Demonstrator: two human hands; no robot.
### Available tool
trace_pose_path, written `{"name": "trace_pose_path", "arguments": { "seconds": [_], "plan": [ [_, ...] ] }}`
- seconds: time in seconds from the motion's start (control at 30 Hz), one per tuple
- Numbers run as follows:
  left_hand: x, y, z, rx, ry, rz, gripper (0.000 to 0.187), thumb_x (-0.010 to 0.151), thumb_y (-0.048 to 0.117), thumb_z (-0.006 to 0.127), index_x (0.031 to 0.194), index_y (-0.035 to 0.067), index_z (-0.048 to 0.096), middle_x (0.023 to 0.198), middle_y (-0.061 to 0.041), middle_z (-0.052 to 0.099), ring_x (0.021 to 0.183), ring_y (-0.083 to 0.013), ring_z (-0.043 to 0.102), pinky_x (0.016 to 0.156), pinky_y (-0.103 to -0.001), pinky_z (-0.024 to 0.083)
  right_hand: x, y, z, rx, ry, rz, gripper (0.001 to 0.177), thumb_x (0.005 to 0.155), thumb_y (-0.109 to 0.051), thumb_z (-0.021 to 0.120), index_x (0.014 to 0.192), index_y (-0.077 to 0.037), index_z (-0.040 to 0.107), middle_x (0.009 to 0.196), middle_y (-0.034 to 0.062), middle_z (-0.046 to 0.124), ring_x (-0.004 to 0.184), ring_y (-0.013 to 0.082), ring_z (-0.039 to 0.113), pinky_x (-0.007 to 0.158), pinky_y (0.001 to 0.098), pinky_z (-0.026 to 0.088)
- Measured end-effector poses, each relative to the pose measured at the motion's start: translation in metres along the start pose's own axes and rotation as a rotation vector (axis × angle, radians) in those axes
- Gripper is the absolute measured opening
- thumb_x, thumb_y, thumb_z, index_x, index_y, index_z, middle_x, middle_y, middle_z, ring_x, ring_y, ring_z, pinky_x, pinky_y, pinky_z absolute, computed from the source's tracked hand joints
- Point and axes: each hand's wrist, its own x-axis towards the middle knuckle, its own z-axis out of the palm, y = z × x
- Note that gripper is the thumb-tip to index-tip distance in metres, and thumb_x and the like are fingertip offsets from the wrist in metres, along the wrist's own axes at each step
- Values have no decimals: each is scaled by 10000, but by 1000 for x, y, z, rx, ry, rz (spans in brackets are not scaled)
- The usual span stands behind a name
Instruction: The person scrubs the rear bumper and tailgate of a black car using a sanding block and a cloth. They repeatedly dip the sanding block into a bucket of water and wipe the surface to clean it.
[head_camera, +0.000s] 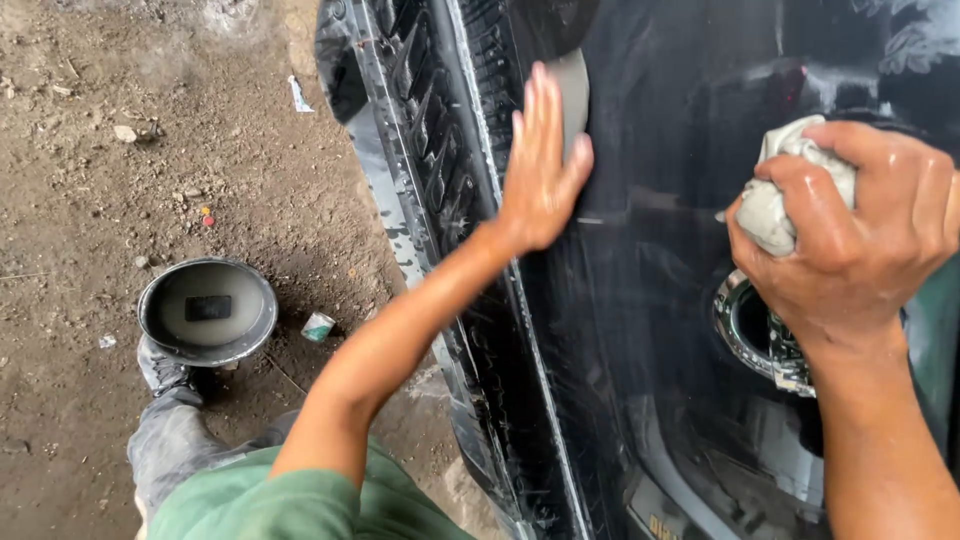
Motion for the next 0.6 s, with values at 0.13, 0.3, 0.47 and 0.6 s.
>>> {"name": "trace_pose_path", "arguments": {
  "seconds": [0.13, 0.3, 0.47, 0.6],
  "plan": [
    [-52, 30, 7, 1, -37, 2, 795, 1109, 429, 335, 1614, -121, 63, 1717, -347, 47, 1634, -471, 27, 1329, -568, 42, -1, 3, 1, -31, 9, -6, 216, 837, -64, 725, 1013, -179, 677, 1235, 2, 599, 1091, 229, 563, 920, 341, 408],
    [-181, 24, 64, -23, -351, 40, 917, 1096, 560, 331, 1619, -145, 66, 1708, -404, 63, 1641, -497, 24, 1329, -591, 17, -3, 5, 4, -33, 19, -20, 217, 864, -60, 707, 1039, -181, 666, 1267, -10, 583, 1135, 217, 553, 954, 328, 405],
    [-8, -14, -4, -14, -37, -63, 849, 1091, 498, 275, 1613, -131, 44, 1718, -351, 16, 1626, -462, 14, 1316, -561, 12, -1, 3, 0, -44, 8, -43, 220, 835, -89, 722, 1023, -190, 670, 1248, 1, 589, 1101, 222, 551, 923, 336, 399],
    [-81, 5, 18, -36, -24, -62, 834, 1108, 466, 295, 1613, -137, 20, 1719, -350, -6, 1630, -465, -2, 1324, -563, 8, -3, 0, -1, -34, 0, -29, 225, 833, -90, 730, 1028, -187, 674, 1245, 2, 589, 1099, 226, 554, 919, 340, 402]
  ]
}}
